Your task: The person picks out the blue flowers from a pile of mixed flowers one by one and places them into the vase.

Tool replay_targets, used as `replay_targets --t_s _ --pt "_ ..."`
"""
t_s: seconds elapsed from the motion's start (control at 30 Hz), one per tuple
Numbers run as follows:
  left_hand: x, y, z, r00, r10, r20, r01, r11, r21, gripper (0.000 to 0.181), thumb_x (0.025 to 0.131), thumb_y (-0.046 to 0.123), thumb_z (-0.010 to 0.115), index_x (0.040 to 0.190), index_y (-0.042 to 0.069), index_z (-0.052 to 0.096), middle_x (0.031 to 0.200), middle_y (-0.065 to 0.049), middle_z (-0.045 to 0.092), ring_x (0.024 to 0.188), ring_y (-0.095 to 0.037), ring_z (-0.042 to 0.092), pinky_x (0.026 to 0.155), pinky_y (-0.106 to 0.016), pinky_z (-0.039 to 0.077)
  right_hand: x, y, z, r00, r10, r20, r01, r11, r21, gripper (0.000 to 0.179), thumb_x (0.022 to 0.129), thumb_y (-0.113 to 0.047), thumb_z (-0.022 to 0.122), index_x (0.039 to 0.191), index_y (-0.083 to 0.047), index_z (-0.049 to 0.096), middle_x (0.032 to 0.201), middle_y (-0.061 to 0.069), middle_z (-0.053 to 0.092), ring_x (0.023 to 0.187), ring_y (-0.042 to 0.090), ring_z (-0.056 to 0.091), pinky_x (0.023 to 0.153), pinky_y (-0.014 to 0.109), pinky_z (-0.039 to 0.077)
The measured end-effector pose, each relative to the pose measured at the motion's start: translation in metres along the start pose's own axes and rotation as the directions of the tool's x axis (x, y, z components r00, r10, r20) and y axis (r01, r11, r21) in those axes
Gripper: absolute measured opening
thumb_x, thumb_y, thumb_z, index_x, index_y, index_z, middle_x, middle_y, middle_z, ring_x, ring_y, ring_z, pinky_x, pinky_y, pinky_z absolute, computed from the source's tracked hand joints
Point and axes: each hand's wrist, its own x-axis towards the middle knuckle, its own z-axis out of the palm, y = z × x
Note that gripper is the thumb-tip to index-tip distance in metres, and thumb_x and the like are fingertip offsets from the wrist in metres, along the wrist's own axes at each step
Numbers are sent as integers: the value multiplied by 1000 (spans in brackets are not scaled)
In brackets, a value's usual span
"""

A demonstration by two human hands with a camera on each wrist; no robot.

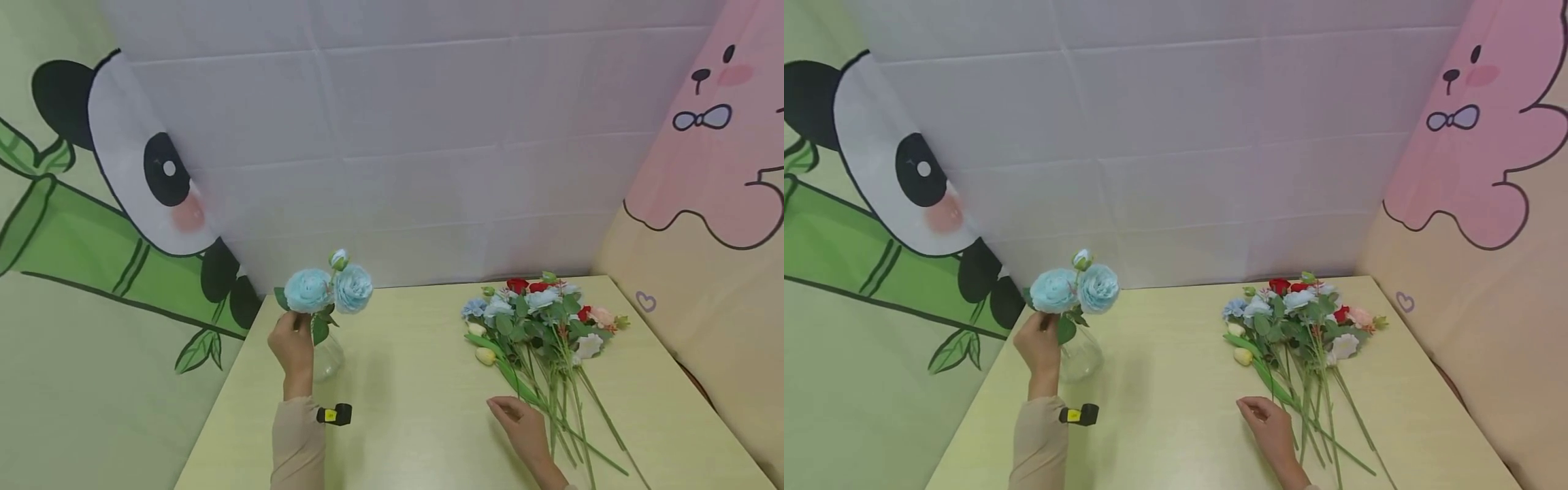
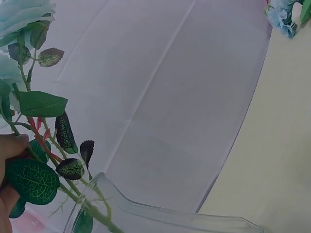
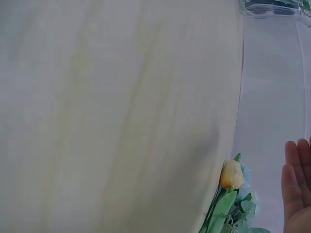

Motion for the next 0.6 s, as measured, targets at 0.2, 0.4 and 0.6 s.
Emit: replay_targets --t_s 0.2,0.4,0.6 --pt "-5 -1 -2 999 -45 -3 45 999 4 7 78 1 70 73 -3 67 69 -17 68 58 -28 62 55 -38 47 2 2 -2 1000 3 -17 -3 1000 0 16 82 -29 68 89 -15 72 86 0 72 72 -5 60 68 17 51" --pt "-9 1 -4 997 -70 -17 70 997 -23 9 78 7 71 78 -2 70 73 -17 69 61 -27 64 58 -19 46 3 1 -1 1000 5 -22 -5 1000 1 16 82 -29 68 89 -15 72 87 1 72 72 -5 61 68 17 51" --pt "-12 2 -9 995 -91 -32 90 996 -22 7 78 6 71 80 -1 71 76 -15 70 64 -27 66 63 -7 42 5 -2 -3 999 -5 -40 4 1000 -27 17 82 -30 68 90 -15 72 88 2 72 72 -6 60 67 17 50"
